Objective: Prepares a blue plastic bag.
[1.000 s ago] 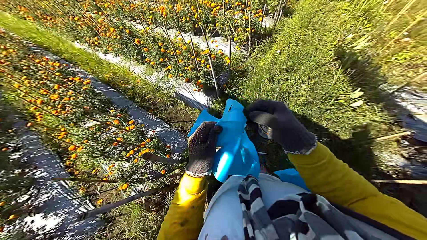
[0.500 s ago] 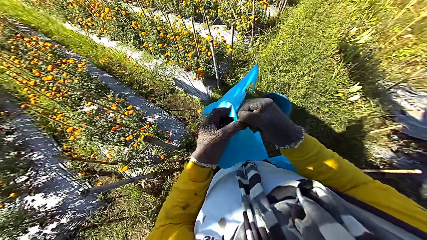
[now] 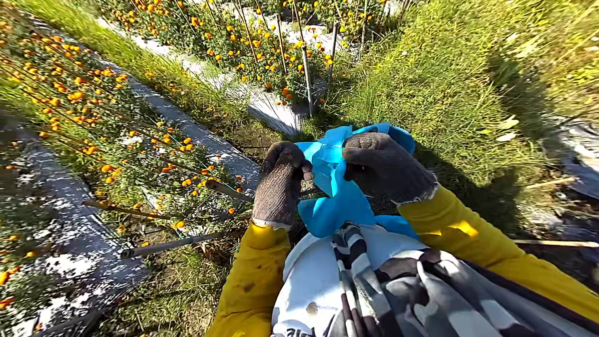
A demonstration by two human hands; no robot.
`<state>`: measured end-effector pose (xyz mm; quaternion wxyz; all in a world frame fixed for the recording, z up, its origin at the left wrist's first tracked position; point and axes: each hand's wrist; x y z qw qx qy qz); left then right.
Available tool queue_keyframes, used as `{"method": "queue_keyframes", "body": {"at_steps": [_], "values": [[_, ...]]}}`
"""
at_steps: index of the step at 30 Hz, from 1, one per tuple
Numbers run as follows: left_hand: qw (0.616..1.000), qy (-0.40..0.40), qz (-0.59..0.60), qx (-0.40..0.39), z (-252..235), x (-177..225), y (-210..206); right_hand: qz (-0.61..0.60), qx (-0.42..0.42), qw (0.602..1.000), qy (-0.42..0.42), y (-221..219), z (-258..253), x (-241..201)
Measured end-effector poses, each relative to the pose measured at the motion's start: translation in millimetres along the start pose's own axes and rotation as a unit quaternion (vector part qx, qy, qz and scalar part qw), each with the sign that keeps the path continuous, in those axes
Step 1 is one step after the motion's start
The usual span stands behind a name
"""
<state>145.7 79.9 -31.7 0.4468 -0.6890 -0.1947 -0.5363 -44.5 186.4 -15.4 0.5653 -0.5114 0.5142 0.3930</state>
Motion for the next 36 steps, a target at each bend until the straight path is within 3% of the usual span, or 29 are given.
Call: {"method": "queue_keyframes", "body": {"at_steps": [3, 6, 8, 15, 20, 24, 27, 29, 33, 36], "values": [[0.995, -0.018, -0.096, -0.006, 2.9, 6.3, 7.9, 0.008, 0.007, 1.000, -0.004, -1.3, -0.5, 1.1], [0.962, 0.017, -0.262, -0.075, 6.6, 8.5, 6.3, 0.004, -0.006, 1.000, 0.004, -8.8, -3.2, 3.0], [0.951, 0.029, -0.298, -0.077, 8.3, -0.2, 1.2, 0.003, -0.013, 1.000, 0.010, -13.7, -5.6, 6.4], [0.978, 0.035, -0.196, -0.057, 9.1, -0.3, 6.4, 0.025, 0.035, 0.999, -0.024, -17.7, -7.3, 1.7], [0.987, 0.008, -0.163, 0.013, 12.3, 1.7, 12.0, 0.078, 0.064, 0.995, 0.001, -10.4, -7.7, 2.6], [0.961, -0.040, -0.264, 0.069, 12.5, 1.4, 13.2, 0.220, 0.059, 0.969, 0.099, -19.6, -7.5, -0.5], [0.919, -0.108, -0.370, 0.077, 12.6, -5.5, 10.0, 0.322, 0.061, 0.940, 0.089, -39.4, -6.3, 3.0], [0.915, -0.122, -0.380, 0.059, 12.3, -7.8, 8.4, 0.384, 0.079, 0.916, 0.083, -44.8, -8.5, 7.1], [0.932, -0.087, -0.342, 0.083, 8.7, -0.8, 12.9, 0.309, 0.048, 0.947, 0.078, -32.0, -14.8, 5.8], [0.944, -0.069, -0.306, 0.102, 7.2, 4.7, 17.1, 0.222, -0.005, 0.975, 0.028, -23.9, -14.5, 5.4]]}}
Point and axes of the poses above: each hand's wrist, its own z-axis away from the middle knuckle, its own y-axis out of the back of the hand, x = y × z, and after that the axes turned 1 degree about -z, right-handed
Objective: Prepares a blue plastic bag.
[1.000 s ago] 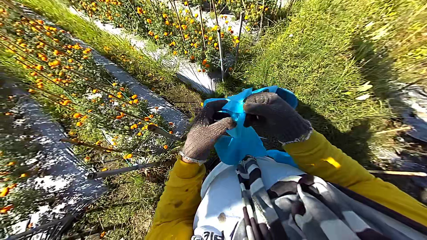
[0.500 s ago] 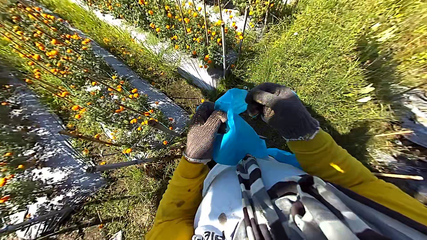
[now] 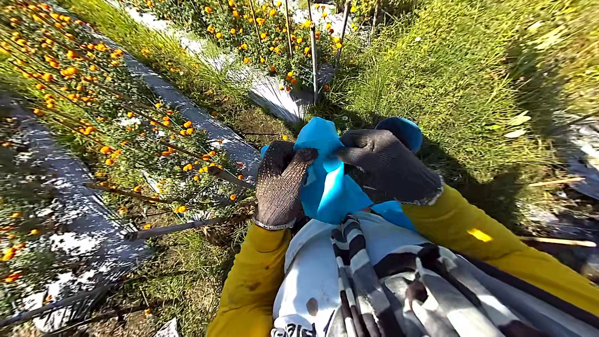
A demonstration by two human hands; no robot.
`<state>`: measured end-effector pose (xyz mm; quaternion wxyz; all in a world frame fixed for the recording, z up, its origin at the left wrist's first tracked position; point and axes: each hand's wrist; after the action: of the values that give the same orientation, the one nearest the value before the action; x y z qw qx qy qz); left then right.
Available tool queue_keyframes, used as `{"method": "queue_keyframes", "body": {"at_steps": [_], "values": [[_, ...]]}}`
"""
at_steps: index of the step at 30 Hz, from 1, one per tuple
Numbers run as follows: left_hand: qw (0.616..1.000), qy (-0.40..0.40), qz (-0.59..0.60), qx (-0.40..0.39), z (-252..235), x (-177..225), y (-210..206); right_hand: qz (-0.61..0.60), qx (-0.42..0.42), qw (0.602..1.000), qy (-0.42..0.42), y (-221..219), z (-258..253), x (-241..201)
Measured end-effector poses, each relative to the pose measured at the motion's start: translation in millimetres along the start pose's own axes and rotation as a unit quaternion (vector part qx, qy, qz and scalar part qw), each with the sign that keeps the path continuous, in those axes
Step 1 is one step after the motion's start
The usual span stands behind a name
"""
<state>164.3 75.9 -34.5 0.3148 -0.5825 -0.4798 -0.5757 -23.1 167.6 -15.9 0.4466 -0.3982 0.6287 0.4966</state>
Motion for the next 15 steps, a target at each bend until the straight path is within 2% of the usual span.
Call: {"method": "queue_keyframes", "body": {"at_steps": [3, 7, 11, 15], "values": [[0.997, 0.009, 0.067, -0.027, -1.9, -1.1, 0.7, -0.051, -0.004, 0.998, -0.034, -3.6, -1.7, 0.5], [0.978, 0.014, 0.121, -0.172, -2.0, -3.0, 5.9, -0.083, 0.004, 0.996, -0.043, -8.4, -3.2, 3.1], [0.983, -0.022, 0.082, -0.166, 1.6, -12.3, 2.1, -0.176, -0.026, 0.982, -0.059, -9.7, -6.2, 4.6], [0.979, 0.021, 0.122, -0.163, 3.9, -8.1, 1.5, -0.246, -0.035, 0.966, -0.075, -12.1, -7.1, 3.7]]}}
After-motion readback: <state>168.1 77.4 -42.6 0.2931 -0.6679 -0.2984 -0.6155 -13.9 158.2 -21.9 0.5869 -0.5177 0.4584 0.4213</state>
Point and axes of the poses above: each hand's wrist, its own z-axis away from the middle knuckle, its own y-axis out of the back of the hand, x = y × z, and after that the axes turned 1 degree about -z, right-handed
